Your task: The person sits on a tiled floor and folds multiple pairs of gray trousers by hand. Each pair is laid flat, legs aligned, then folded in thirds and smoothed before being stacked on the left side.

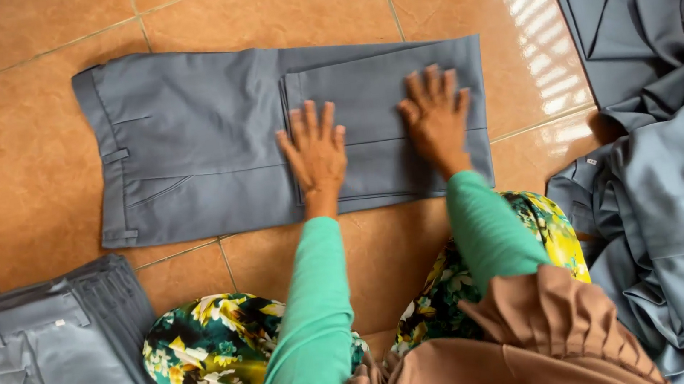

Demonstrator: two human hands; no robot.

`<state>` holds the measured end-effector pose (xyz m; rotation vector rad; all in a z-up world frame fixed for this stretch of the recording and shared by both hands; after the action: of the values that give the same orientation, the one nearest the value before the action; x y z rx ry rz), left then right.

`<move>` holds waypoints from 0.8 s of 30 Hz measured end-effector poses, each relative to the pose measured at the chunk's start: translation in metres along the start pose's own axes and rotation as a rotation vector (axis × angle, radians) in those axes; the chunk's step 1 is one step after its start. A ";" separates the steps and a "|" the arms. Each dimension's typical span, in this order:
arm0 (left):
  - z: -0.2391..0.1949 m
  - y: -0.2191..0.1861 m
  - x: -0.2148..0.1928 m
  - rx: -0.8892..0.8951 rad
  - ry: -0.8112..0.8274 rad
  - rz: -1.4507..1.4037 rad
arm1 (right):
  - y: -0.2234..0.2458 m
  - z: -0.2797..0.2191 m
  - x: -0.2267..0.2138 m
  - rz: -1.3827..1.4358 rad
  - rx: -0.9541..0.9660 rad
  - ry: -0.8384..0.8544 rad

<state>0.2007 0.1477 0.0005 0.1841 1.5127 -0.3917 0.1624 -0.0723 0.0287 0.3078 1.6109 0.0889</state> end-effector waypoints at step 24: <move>0.002 0.025 -0.014 -0.115 -0.015 0.172 | -0.147 0.062 -0.010 0.288 0.155 -0.051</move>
<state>0.2114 0.1716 0.0118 0.2183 1.4870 -0.1679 0.2027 -0.2240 -0.0017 0.6569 1.5170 0.1756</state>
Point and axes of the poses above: each hand's wrist, its own z-axis towards the middle knuckle, its own x-axis out of the palm, y = z × x, the point moved 3 cm from there along z, towards the middle knuckle, and after that the axes turned 8 degrees about y, right-handed, at the moved point
